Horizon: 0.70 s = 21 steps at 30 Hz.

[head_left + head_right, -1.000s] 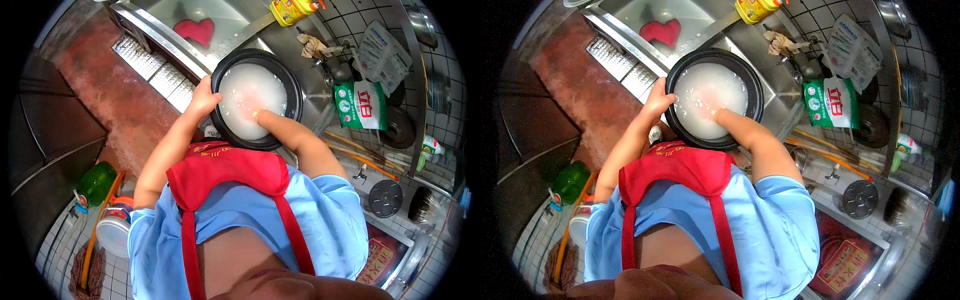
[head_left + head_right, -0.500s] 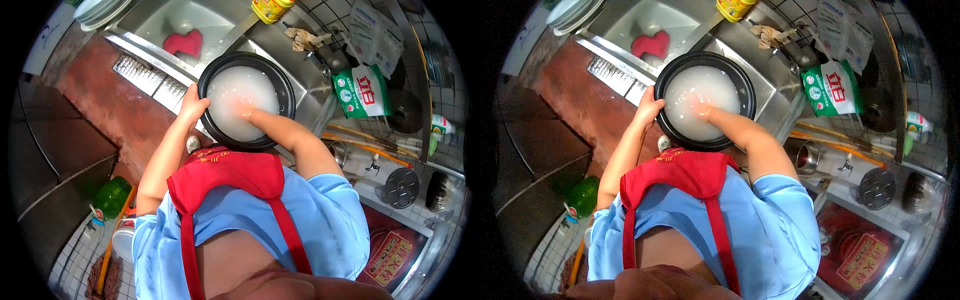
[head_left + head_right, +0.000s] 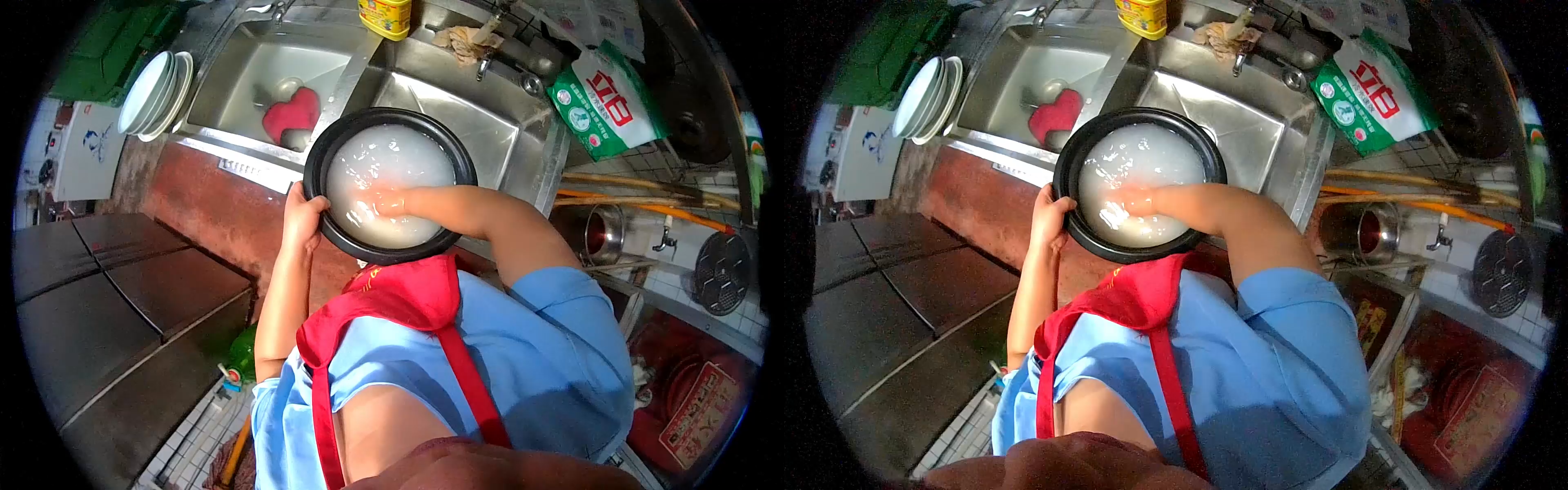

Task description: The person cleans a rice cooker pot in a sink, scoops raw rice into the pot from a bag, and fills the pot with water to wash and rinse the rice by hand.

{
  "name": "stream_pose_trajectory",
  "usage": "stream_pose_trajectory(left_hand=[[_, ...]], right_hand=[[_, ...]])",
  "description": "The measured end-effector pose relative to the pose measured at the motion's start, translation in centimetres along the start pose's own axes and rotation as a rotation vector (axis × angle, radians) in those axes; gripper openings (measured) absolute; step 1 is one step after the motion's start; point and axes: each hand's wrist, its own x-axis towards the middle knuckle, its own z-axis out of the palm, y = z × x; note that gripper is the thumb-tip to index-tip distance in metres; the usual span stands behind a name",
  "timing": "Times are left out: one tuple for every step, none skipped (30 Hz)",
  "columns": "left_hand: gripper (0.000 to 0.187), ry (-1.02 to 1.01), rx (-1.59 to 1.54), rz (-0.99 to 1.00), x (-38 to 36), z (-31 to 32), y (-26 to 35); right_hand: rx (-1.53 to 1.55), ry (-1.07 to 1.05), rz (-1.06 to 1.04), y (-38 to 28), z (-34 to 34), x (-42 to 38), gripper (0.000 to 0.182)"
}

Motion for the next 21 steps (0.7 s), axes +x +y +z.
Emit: stream_pose_trajectory(left_hand=[[0.032,-0.001,0.005,0.003,0.1,0.4,0.1],[0.032,-0.002,0.006,0.006,0.1,0.7,0.2],[0.031,-0.003,0.005,0.011,0.1,1.1,0.3],[0.031,0.003,0.016,0.004,0.1,1.6,0.5],[0.031,0.010,0.025,-0.001,0.1,2.0,0.7],[0.031,0.019,0.034,-0.008,0.0,2.4,0.9],[0.031,0.023,0.037,-0.002,0.0,2.9,1.1],[0.031,0.027,0.040,0.004,-0.1,3.3,1.2],[0.031,0.031,0.041,0.009,-0.1,3.6,1.3],[0.031,0.023,0.038,0.009,-0.1,4.0,1.3],[0.031,0.016,0.033,0.009,-0.2,4.2,1.4],[0.031,0.011,0.030,0.007,-0.3,4.4,1.4],[0.031,0.011,0.036,0.002,-0.4,4.7,1.6],[0.031,0.011,0.042,-0.003,-0.4,5.0,1.9],[0.031,0.010,0.049,-0.007,-0.5,5.3,2.0],[0.030,-0.002,0.045,0.002,-0.5,5.4,2.1],[0.030,-0.015,0.040,0.011,-0.4,5.6,2.1],[0.030,-0.028,0.035,0.022,-0.4,5.7,2.2],[0.030,-0.029,0.034,0.020,-0.5,5.8,2.3],[0.030,-0.030,0.034,0.018,-0.7,6.0,2.5],[0.030,-0.032,0.033,0.015,-0.8,6.2,2.7]], right_hand=[[-0.012,-0.011,-0.006,0.2,-0.2,-0.1,0.048],[-0.012,-0.027,-0.022,-0.3,-0.5,-0.4,0.048],[-0.078,-0.072,-0.014,-1.0,-1.3,-0.7,0.048],[-0.144,-0.116,-0.008,-1.6,-2.2,-1.1,0.047],[-0.213,-0.162,-0.002,-2.1,-2.9,-1.3,0.047],[-0.196,-0.117,-0.065,-1.1,-2.5,-1.3,0.045],[-0.178,-0.074,-0.129,0.5,-1.6,-1.2,0.044],[-0.160,-0.031,-0.192,0.2,-1.8,-1.3,0.043],[-0.327,-0.105,-0.218,0.0,-2.3,-1.4,0.042],[-0.492,-0.179,-0.243,-0.2,-2.9,-1.4,0.041],[-0.658,-0.255,-0.267,-0.8,-3.4,-1.4,0.040],[-0.621,-0.185,-0.276,0.1,-2.8,-1.3,0.039],[-0.585,-0.115,-0.285,1.5,-1.8,-1.1,0.039],[-0.549,-0.044,-0.293,1.4,-1.9,-1.0,0.038],[-0.467,-0.072,-0.260,1.2,-2.0,-1.1,0.038],[-0.385,-0.099,-0.228,1.1,-2.1,-1.3,0.038],[-0.304,-0.126,-0.196,0.6,-2.6,-1.4,0.038],[-0.325,-0.096,-0.214,1.0,-2.4,-1.4,0.039],[-0.343,-0.066,-0.231,1.8,-1.9,-1.3,0.039],[-0.361,-0.035,-0.247,2.2,-1.5,-1.2,0.040],[-0.302,-0.022,-0.230,2.6,-1.1,-1.0,0.043]])
